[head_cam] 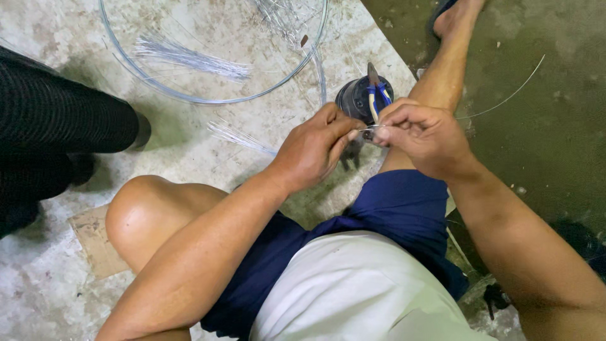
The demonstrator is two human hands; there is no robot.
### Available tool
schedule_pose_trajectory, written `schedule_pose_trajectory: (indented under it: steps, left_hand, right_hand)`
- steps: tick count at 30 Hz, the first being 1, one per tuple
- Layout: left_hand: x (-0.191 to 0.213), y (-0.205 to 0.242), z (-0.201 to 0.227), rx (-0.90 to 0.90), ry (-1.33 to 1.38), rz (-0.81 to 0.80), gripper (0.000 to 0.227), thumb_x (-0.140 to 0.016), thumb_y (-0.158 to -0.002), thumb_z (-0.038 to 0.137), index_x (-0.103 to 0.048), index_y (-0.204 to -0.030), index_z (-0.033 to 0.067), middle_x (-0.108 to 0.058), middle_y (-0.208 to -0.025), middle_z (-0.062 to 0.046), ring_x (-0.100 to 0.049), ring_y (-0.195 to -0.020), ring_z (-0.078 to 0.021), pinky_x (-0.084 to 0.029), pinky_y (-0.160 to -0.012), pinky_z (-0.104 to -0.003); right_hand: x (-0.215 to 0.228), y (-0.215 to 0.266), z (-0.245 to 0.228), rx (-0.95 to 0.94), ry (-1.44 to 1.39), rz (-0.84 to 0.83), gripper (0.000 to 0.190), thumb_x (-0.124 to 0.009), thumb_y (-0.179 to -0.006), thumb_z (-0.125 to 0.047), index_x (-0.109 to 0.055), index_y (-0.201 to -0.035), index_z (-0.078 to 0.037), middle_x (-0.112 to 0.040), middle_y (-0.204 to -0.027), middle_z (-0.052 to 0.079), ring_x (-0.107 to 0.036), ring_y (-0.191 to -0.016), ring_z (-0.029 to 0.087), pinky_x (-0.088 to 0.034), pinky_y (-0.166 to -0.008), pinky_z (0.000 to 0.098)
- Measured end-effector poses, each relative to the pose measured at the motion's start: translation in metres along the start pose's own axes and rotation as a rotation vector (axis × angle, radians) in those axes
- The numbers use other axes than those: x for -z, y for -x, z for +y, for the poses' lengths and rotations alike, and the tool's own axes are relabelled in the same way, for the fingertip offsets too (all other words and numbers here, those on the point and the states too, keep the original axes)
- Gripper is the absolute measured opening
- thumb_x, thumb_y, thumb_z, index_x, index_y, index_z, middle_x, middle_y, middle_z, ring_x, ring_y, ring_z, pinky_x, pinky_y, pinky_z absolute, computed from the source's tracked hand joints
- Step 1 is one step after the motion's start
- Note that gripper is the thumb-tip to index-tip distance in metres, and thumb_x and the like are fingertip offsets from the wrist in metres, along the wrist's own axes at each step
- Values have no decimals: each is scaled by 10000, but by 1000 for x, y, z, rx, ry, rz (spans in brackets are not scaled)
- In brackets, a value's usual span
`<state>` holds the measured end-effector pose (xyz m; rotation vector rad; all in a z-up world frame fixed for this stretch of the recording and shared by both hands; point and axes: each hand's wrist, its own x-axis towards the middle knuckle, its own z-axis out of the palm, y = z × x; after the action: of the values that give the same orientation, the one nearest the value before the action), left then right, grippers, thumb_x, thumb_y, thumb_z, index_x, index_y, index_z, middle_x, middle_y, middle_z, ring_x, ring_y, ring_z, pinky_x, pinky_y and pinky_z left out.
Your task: The person sits on the floor and repeatedly cuts thin metal wire into short pieces using pliers. The cut pieces are placed into a nearby container.
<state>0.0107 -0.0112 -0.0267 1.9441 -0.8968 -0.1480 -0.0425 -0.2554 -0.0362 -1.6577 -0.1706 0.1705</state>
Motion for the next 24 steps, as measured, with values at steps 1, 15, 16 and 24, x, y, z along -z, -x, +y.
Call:
schedule_pose_trajectory:
  steps: [1,15,16,24]
  left_hand:
    - [-1,2,2,6,-33,10,141,-686,-976,140,-713,-1113,120,-647,-1030,-161,-649,-975,-310,-533,-811,-425]
    - [-5,-3,22,-268,67,76,147,-667,-976,105,-641,-1121,109,-689,-1002,-72,-695,-900,-300,-550,-720,-403]
    - [-3,-3,23,-284,49,71,151,-671,-975,109,-637,-1123,111,-687,-1003,-62,-698,-906,-290,-553,-725,-398]
    - [39,-11,4,-325,-189,68,262,-652,-917,73,-612,-1174,99,-675,-990,-72,-689,-877,-305,-521,-667,-423]
  right_hand:
    - [1,2,1,-19,-53,-2,26,-668,-988,9,-659,-998,32,-651,-1082,104,-669,-961,147,-569,-901,290]
    - [57,22,-66,49,-272,294,152,-683,-1033,-74,-652,-895,-17,-621,-1019,89,-631,-857,155,-557,-825,314]
    - [71,10,-59,49,-250,357,144,-678,-1033,-72,-654,-903,-16,-626,-1022,89,-634,-857,156,-559,-821,313]
    - [172,-120,33,-85,-36,709,95,-641,-1037,-57,-669,-960,-10,-664,-1042,89,-660,-851,160,-575,-787,310]
